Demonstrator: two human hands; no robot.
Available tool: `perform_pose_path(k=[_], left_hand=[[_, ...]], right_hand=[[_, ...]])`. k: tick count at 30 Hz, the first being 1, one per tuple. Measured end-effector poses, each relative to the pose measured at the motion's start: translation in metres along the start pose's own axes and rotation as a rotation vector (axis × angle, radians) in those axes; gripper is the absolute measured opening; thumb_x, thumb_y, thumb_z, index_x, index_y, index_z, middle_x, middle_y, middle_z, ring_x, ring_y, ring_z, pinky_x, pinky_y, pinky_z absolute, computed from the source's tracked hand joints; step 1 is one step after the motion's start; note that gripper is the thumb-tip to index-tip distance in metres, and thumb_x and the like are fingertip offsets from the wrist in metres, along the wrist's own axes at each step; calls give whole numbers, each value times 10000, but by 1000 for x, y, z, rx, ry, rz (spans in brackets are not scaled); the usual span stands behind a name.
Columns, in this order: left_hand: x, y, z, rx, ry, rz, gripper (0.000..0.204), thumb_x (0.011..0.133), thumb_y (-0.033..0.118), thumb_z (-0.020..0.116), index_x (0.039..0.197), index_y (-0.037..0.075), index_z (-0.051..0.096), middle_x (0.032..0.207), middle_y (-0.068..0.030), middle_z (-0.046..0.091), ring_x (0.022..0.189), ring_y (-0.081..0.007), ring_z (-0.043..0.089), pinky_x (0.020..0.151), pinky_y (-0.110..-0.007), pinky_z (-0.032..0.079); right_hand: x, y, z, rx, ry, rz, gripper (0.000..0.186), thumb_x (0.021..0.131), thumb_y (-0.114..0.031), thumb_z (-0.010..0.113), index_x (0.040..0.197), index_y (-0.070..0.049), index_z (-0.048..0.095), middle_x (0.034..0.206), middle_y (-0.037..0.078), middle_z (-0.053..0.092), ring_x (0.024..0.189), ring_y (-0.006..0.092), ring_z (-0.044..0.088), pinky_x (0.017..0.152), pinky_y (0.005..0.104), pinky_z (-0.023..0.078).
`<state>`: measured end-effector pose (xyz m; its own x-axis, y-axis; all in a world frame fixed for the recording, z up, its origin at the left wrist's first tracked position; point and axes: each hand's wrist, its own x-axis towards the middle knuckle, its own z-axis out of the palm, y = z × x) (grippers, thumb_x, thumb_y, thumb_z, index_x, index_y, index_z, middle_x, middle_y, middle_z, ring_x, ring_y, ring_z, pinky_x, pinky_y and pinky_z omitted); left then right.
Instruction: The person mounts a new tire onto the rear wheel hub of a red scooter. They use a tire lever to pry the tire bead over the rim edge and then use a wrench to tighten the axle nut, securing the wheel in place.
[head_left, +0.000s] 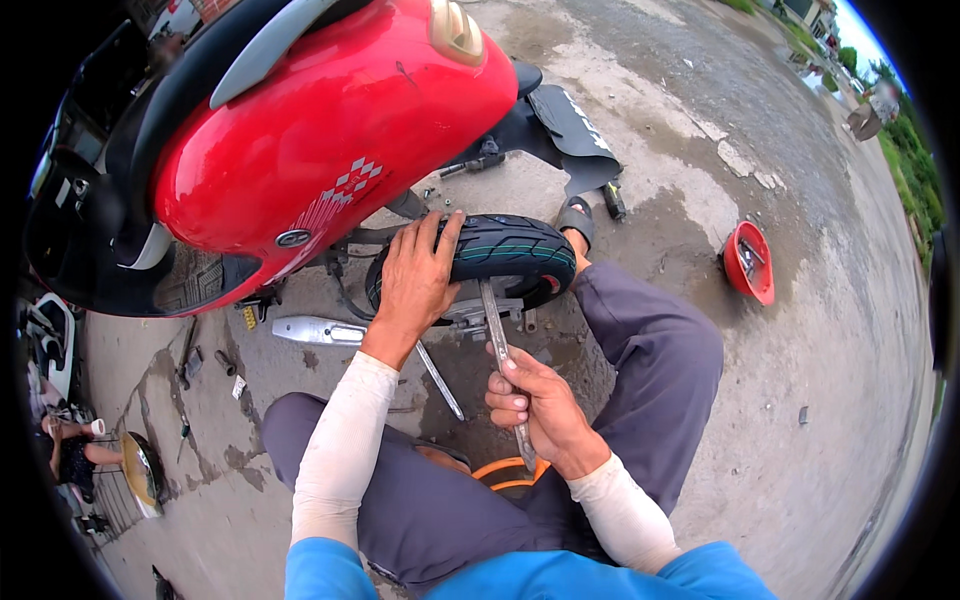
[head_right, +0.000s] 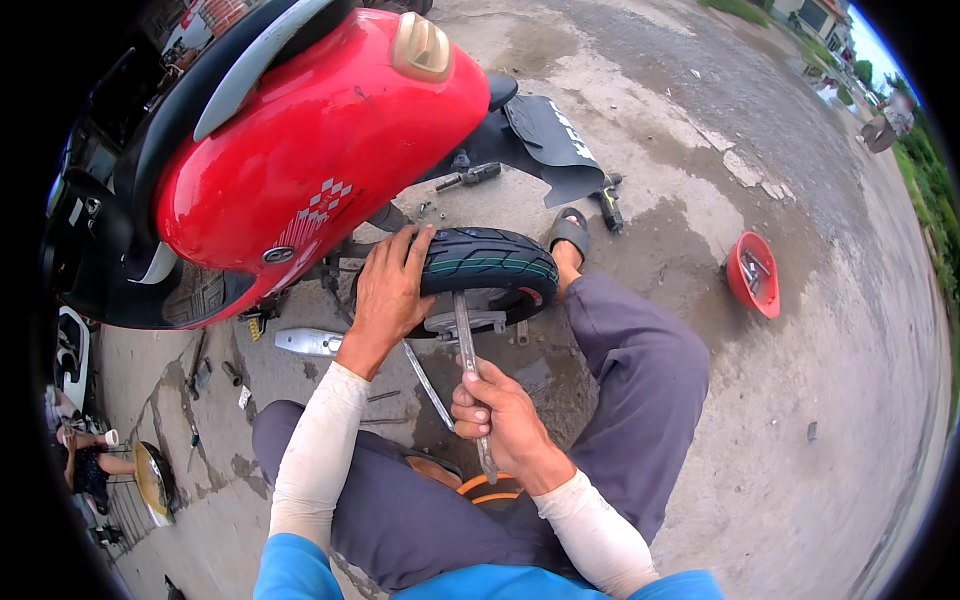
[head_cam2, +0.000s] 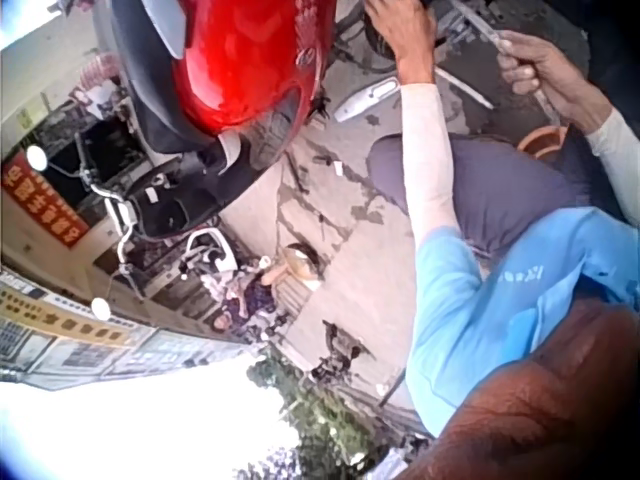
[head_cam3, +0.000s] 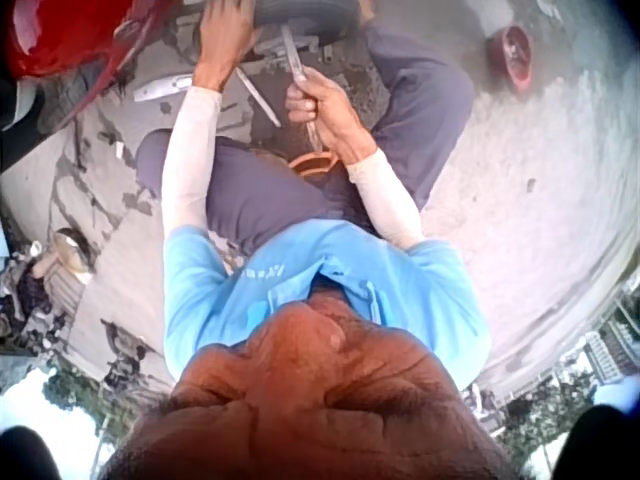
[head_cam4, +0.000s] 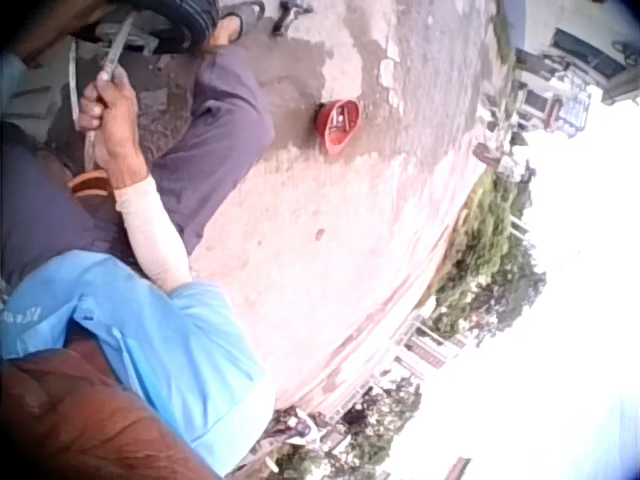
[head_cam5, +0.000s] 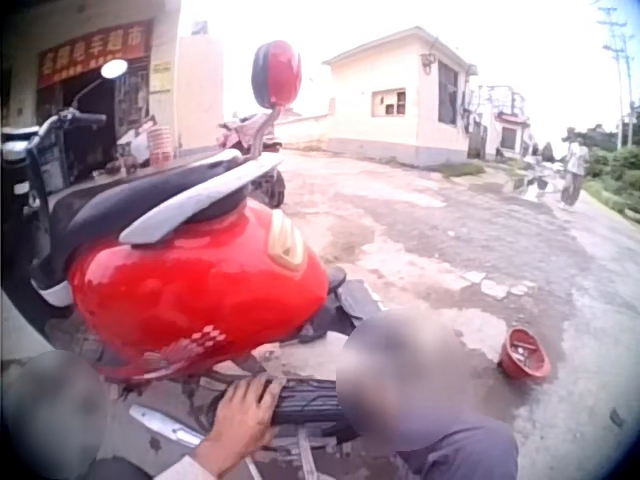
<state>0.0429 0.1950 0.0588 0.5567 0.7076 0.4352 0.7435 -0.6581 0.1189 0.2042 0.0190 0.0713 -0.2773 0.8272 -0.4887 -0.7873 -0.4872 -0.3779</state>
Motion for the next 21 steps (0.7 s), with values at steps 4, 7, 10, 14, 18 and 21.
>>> perform_pose_path(k=[4,7,10,14,18,21], left_hand=[[3,-11,0,-70,-25,-101,1025,573,111,937,1480,77,461,1395,-184,552,1259,-398,551,1088,-477,451],[7,-6,0,-112,-56,-123,1018,573,112,942,1471,81,464,1373,-172,564,1259,-387,551,1084,-475,451],[12,-11,1,-133,-57,-115,1014,578,129,942,1470,83,461,1342,-166,575,1260,-375,553,1071,-478,456],[17,-20,-12,-211,-169,-141,985,599,206,941,1457,77,476,1283,-183,612,1221,-394,584,1038,-481,473],[23,-32,-13,-313,-217,-187,903,576,256,938,1366,37,559,1220,-214,663,1149,-419,637,976,-474,511],[28,-36,-13,-399,-233,-189,814,581,245,925,1298,32,603,1189,-223,684,1115,-416,662,944,-477,525]], right_hand=[[-12,-26,42,243,-76,23,76,1075,-70,498,1145,-42,501,967,56,495,702,51,413,570,193,365],[-13,-39,52,262,-60,0,58,1066,-50,512,1116,-23,499,963,63,499,705,60,418,580,197,378],[-18,-44,52,238,-89,-32,139,1064,-69,532,1182,3,514,982,72,519,719,82,443,598,224,398],[-28,-46,61,-119,-92,-177,442,1117,-305,450,1391,37,514,1067,111,559,751,125,507,640,272,416],[-23,-48,69,-552,-103,-329,779,1063,-679,291,1316,13,545,1058,93,575,825,154,583,669,257,419],[-15,-57,70,-692,-276,-575,852,984,-794,369,1331,-26,491,1088,104,614,885,163,636,707,252,441]])
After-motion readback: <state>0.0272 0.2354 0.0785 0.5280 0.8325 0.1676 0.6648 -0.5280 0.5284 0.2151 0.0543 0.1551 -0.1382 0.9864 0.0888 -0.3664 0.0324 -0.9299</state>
